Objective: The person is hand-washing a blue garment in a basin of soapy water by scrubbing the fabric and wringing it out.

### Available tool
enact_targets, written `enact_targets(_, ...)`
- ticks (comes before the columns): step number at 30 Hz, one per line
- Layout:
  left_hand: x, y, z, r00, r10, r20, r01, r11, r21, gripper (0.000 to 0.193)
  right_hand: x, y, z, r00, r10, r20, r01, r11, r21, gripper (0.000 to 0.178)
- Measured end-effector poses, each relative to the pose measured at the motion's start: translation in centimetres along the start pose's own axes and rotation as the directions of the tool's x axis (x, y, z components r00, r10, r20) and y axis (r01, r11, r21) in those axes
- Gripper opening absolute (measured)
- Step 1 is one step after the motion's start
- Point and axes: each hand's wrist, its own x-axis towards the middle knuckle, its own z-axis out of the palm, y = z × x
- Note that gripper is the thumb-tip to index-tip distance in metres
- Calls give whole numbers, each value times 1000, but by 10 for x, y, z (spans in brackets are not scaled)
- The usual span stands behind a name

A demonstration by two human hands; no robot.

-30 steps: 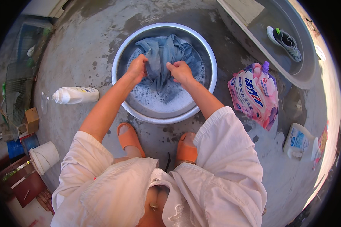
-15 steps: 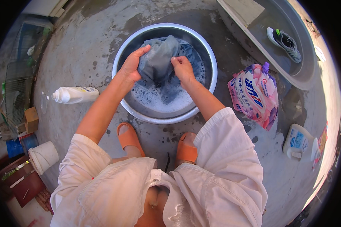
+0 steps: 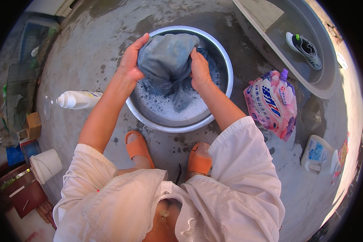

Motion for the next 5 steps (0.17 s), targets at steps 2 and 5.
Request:
enact_targets(2,6,-4,-13,996,33,-79,-28,998,61,33,-2,-2,-1,1000,-27,-2,27,1000,4,47)
enact_targets(5,18,-13,-36,967,133,-219,-67,955,287,32,-3,-3,4,997,-81,11,82,996,-35,48)
